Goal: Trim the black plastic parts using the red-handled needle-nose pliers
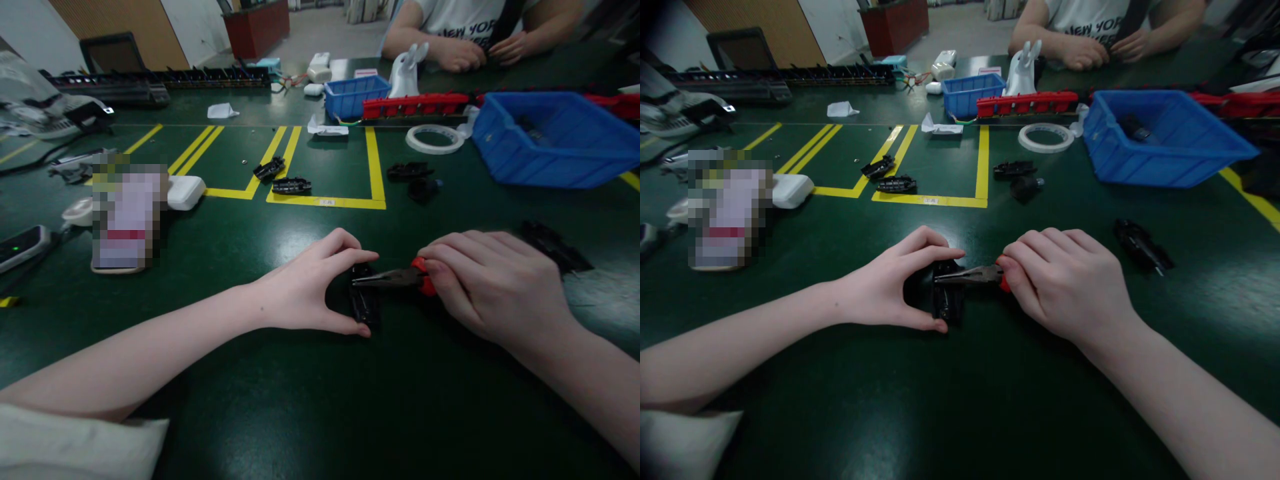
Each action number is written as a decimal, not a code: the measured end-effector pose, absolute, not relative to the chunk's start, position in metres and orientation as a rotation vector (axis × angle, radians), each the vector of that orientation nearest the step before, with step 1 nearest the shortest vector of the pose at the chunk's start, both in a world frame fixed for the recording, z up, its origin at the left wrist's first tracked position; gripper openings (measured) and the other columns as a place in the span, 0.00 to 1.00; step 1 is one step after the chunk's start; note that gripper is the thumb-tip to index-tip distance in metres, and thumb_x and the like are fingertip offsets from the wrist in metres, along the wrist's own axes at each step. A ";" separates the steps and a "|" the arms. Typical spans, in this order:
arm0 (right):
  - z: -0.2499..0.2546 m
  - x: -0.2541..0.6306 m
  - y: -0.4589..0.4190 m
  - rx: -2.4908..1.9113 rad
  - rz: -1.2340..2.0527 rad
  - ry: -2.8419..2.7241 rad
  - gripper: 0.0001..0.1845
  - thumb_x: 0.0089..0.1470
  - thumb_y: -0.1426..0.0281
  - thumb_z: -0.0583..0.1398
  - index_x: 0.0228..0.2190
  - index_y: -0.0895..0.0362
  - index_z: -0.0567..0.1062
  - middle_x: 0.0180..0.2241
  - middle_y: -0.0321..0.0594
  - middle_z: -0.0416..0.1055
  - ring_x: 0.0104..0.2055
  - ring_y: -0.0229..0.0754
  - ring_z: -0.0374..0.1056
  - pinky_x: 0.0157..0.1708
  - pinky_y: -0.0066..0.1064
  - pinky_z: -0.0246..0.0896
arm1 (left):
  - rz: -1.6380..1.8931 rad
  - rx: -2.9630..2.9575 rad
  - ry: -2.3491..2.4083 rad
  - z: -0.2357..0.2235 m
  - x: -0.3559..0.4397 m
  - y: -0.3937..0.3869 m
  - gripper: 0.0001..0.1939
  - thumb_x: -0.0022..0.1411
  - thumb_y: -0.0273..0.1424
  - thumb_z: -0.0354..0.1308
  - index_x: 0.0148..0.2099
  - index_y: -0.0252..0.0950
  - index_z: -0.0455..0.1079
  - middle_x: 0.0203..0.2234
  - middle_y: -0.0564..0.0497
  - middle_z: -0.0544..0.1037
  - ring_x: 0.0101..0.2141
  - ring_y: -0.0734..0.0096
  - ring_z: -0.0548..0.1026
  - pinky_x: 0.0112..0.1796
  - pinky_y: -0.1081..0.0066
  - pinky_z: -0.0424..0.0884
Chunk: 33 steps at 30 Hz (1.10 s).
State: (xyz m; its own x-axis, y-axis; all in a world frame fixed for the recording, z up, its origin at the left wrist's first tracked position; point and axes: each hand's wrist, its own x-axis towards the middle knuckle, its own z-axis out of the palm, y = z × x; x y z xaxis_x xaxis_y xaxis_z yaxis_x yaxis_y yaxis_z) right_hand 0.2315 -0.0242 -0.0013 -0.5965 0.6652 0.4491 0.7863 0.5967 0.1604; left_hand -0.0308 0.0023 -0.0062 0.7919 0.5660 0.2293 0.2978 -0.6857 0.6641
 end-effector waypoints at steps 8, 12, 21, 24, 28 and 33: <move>-0.003 0.233 -0.024 -1.223 -0.506 -2.484 0.16 0.64 0.67 0.49 0.32 0.54 0.76 0.33 0.46 0.76 0.34 0.52 0.71 0.33 0.44 0.61 | 0.552 2.349 0.667 -0.005 -0.031 0.002 0.40 0.51 0.45 0.70 0.62 0.40 0.61 0.51 0.43 0.65 0.52 0.53 0.68 0.53 0.53 0.70; -0.003 0.232 -0.024 -1.202 -0.500 -2.519 0.17 0.64 0.68 0.48 0.31 0.55 0.75 0.31 0.46 0.76 0.32 0.50 0.70 0.33 0.44 0.62 | 0.538 2.366 0.663 -0.005 -0.031 0.002 0.40 0.52 0.47 0.70 0.62 0.39 0.61 0.51 0.43 0.65 0.52 0.53 0.68 0.53 0.53 0.70; -0.002 0.233 -0.023 -1.195 -0.534 -2.500 0.16 0.64 0.67 0.49 0.31 0.54 0.75 0.32 0.45 0.76 0.33 0.51 0.70 0.32 0.44 0.62 | 0.542 2.386 0.662 -0.004 -0.030 0.000 0.40 0.52 0.46 0.70 0.62 0.37 0.61 0.51 0.43 0.65 0.51 0.55 0.69 0.52 0.56 0.70; 0.000 0.233 -0.025 -1.251 -0.534 -2.505 0.16 0.64 0.67 0.50 0.33 0.55 0.75 0.34 0.47 0.77 0.36 0.52 0.71 0.35 0.45 0.63 | 0.533 2.398 0.675 -0.004 -0.030 0.000 0.41 0.52 0.46 0.70 0.62 0.35 0.61 0.51 0.42 0.65 0.51 0.55 0.69 0.52 0.57 0.70; 0.001 0.234 -0.026 -1.262 -0.513 -2.514 0.16 0.64 0.68 0.50 0.34 0.57 0.76 0.34 0.50 0.76 0.36 0.54 0.71 0.35 0.46 0.63 | 0.525 2.409 0.694 -0.003 -0.031 0.000 0.40 0.52 0.46 0.69 0.62 0.37 0.61 0.51 0.43 0.66 0.51 0.54 0.69 0.51 0.55 0.70; -0.002 0.233 -0.024 -1.199 -0.511 -2.488 0.16 0.63 0.68 0.50 0.32 0.56 0.76 0.33 0.48 0.76 0.34 0.53 0.70 0.33 0.45 0.62 | 0.525 2.407 0.697 -0.003 -0.030 0.000 0.39 0.52 0.46 0.69 0.62 0.39 0.61 0.51 0.42 0.66 0.51 0.53 0.69 0.51 0.54 0.70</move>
State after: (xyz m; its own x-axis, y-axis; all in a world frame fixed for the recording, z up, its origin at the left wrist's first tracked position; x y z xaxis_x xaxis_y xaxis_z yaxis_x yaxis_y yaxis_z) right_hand 0.2331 -0.0245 -0.0016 -0.5910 0.6759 0.4404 0.7948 0.5813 0.1743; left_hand -0.0302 0.0001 -0.0032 0.7867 0.5824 0.2045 0.3572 -0.6998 0.6186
